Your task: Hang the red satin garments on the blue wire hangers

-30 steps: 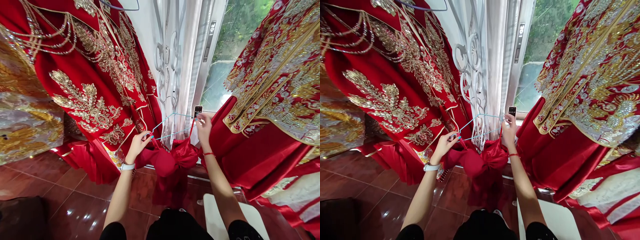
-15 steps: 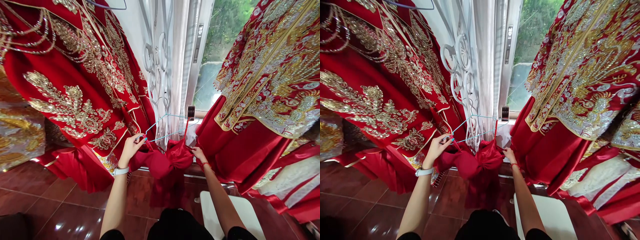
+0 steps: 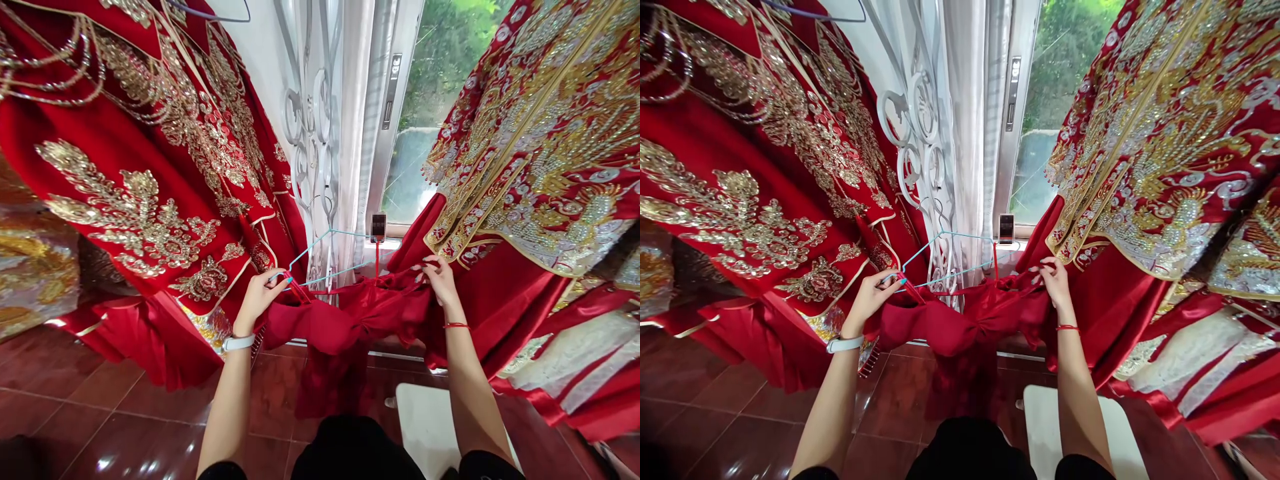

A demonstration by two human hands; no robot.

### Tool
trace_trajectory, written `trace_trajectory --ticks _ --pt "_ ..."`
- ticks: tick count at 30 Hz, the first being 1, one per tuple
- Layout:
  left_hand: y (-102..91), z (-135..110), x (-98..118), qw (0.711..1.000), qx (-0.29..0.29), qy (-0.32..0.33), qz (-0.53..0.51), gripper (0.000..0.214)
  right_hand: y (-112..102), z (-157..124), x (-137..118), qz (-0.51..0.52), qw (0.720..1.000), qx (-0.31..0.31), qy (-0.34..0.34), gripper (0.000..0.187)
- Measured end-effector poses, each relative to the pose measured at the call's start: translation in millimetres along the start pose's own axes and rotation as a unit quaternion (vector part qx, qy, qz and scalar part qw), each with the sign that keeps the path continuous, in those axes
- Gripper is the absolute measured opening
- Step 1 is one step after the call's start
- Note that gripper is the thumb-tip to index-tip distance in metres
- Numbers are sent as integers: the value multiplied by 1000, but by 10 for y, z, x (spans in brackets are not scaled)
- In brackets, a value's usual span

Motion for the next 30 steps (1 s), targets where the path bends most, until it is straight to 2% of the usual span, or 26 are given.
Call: trace_trajectory --ticks 6,9,16,19,21,23,30 --pt "-6 -16 51 1000 -14 13 -11 39 207 -82 -410 62 997 -18 -42 79" --pt "-14 -22 92 1000 -20 20 -13 38 259 -31 -530 72 995 -39 -49 90" --pt "16 -34 92 999 -28 10 -31 35 377 129 -716 -2 983 -162 -85 113" --pt "23 -24 56 999 -32 10 -36 35 346 275 -730 -3 984 -130 -124 122" --pt "27 -14 33 999 -34 13 -37 35 345 364 -725 1 985 -93 -145 125" --pt "32 -9 14 999 -32 14 -38 35 393 416 -720 -8 984 -81 -157 124" --pt "48 -7 -2 998 -36 16 -43 35 599 463 -738 -57 975 -154 -152 122"
Point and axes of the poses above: each hand's wrist, its own z-axis towards the middle knuckle, its own y-axis out of the palm, x = y × z, the point moved 6 cm from there along z, towards the middle knuckle, and after that the axes turned 13 degrees about y, right-handed, at the moved point
